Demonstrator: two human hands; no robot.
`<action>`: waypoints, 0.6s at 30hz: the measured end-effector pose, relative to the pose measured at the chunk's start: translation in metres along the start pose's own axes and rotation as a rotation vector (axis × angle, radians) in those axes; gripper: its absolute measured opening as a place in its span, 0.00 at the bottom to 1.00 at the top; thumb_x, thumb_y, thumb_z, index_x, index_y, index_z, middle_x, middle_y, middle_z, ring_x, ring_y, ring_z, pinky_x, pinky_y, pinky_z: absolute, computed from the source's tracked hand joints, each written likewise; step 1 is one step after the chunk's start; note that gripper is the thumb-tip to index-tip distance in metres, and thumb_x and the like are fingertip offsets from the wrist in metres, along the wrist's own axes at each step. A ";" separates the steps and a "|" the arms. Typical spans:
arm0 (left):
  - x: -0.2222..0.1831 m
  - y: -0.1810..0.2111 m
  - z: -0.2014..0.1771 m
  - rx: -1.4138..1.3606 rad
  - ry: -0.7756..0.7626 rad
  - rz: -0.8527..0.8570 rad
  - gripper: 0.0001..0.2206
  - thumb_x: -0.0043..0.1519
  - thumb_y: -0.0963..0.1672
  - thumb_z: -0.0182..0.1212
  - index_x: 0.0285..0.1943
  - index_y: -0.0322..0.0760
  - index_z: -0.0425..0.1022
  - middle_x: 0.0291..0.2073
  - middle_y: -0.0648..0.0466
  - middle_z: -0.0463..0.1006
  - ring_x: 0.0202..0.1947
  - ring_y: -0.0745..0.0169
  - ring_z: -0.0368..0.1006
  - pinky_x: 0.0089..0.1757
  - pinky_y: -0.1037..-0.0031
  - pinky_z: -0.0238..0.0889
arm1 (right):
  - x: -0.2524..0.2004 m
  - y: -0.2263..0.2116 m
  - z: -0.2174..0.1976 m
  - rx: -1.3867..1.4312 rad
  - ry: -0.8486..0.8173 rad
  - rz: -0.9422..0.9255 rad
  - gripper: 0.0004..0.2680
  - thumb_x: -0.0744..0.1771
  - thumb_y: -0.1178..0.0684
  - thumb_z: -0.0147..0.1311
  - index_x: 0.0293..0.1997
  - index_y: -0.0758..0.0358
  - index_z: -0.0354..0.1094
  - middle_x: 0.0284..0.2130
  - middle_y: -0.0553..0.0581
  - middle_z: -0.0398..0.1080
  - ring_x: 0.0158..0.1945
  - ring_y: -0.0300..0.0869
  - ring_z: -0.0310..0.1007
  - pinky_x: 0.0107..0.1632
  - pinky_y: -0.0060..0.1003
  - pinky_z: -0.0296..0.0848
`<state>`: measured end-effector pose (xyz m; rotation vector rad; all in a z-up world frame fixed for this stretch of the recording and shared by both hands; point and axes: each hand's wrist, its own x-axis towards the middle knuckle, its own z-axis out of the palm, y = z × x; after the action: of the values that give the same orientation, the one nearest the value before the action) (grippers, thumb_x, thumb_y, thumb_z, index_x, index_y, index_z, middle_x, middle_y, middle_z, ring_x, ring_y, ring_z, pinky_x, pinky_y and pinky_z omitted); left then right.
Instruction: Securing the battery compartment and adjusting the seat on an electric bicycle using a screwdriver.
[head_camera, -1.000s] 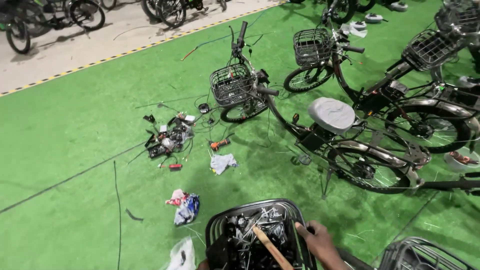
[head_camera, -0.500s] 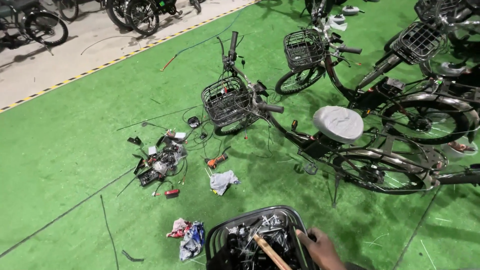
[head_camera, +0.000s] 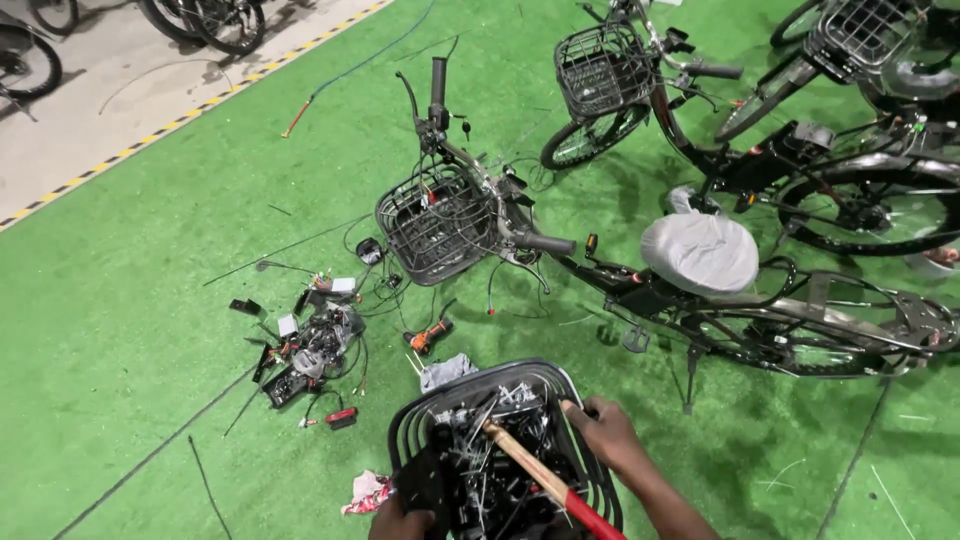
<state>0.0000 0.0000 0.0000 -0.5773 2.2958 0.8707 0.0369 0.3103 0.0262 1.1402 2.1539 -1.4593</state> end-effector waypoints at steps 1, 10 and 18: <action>0.018 -0.006 0.010 0.014 -0.010 -0.009 0.21 0.40 0.46 0.56 0.44 0.46 0.81 0.33 0.46 0.84 0.39 0.48 0.79 0.39 0.68 0.67 | 0.007 0.003 -0.001 0.003 -0.003 0.019 0.23 0.64 0.36 0.46 0.61 0.61 0.59 0.59 0.64 0.62 0.60 0.54 0.65 0.60 0.53 0.67; 0.102 0.059 0.017 0.300 -0.117 0.084 0.17 0.41 0.49 0.61 0.39 0.43 0.80 0.30 0.48 0.82 0.35 0.54 0.78 0.36 0.70 0.65 | 0.044 -0.008 -0.017 0.086 0.106 0.275 0.27 0.63 0.32 0.47 0.63 0.59 0.56 0.60 0.64 0.61 0.60 0.55 0.65 0.59 0.53 0.69; 0.134 0.199 -0.009 0.473 -0.367 0.465 0.21 0.43 0.49 0.54 0.45 0.45 0.78 0.43 0.47 0.80 0.46 0.39 0.72 0.44 0.60 0.62 | 0.040 -0.015 -0.020 0.345 0.446 0.252 0.15 0.65 0.38 0.53 0.25 0.58 0.64 0.17 0.50 0.59 0.19 0.38 0.55 0.23 0.33 0.53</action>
<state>-0.2151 0.1069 0.0018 0.3106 2.2024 0.5372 0.0039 0.3436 0.0194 1.9424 1.9548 -1.6148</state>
